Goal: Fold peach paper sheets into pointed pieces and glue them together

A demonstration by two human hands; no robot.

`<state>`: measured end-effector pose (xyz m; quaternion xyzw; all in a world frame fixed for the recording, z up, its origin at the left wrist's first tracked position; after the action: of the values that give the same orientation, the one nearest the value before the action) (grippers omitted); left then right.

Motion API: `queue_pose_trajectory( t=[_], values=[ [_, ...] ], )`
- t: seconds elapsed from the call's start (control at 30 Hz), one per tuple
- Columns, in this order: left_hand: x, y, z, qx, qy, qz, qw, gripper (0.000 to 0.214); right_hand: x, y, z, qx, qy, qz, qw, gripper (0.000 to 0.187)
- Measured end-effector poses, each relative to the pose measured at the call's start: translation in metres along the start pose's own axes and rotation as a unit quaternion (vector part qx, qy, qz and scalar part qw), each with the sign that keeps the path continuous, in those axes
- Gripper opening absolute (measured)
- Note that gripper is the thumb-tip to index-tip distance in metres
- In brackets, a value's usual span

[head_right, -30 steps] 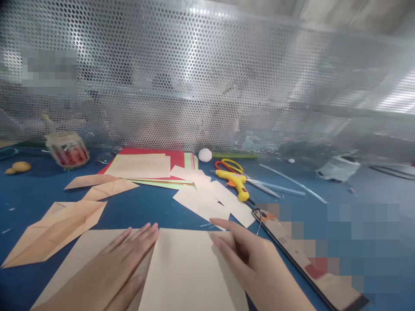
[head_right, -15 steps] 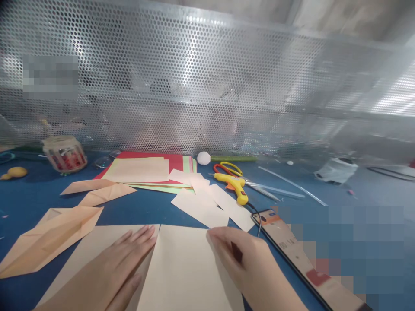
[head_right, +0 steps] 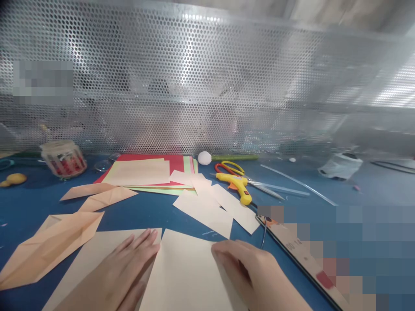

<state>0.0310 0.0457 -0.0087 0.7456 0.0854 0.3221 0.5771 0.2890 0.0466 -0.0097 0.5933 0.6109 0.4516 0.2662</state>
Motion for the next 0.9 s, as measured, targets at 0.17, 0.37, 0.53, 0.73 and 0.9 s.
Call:
queue_pose_trajectory(
  t=[0.17,0.37,0.53,0.73,0.9],
  values=[
    [0.003,0.0,0.002,0.052,-0.027,0.006,0.998,0.044,-0.001,0.004,-0.006,0.006,-0.006,0.026,1.0,0.03],
    [0.005,-0.004,0.001,0.05,-0.016,0.01,0.999,0.045,0.0,0.004,-0.007,0.008,0.003,0.021,1.0,0.028],
    [0.004,-0.001,-0.002,0.022,0.003,-0.017,1.0,0.046,-0.001,0.007,-0.007,0.015,-0.007,0.059,0.998,0.028],
    [0.004,0.007,0.002,-0.072,0.052,-0.05,0.995,0.041,-0.001,0.01,-0.012,0.035,0.005,0.048,0.998,0.025],
    [0.002,0.005,0.006,-0.139,0.12,-0.067,0.981,0.039,-0.003,0.013,-0.015,0.022,-0.02,0.051,0.998,0.029]
  ],
)
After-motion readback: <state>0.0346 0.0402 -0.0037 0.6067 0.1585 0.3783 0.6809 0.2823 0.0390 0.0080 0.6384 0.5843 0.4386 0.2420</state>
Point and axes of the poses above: each hand's wrist, its own x-axis towards the middle knuckle, its own y-axis out of the back of the hand, z = x × y, the point moved 5 cm from there along x, towards the middle knuckle, and after that the axes turned 3 degrees about z, right-handed, at the moved point
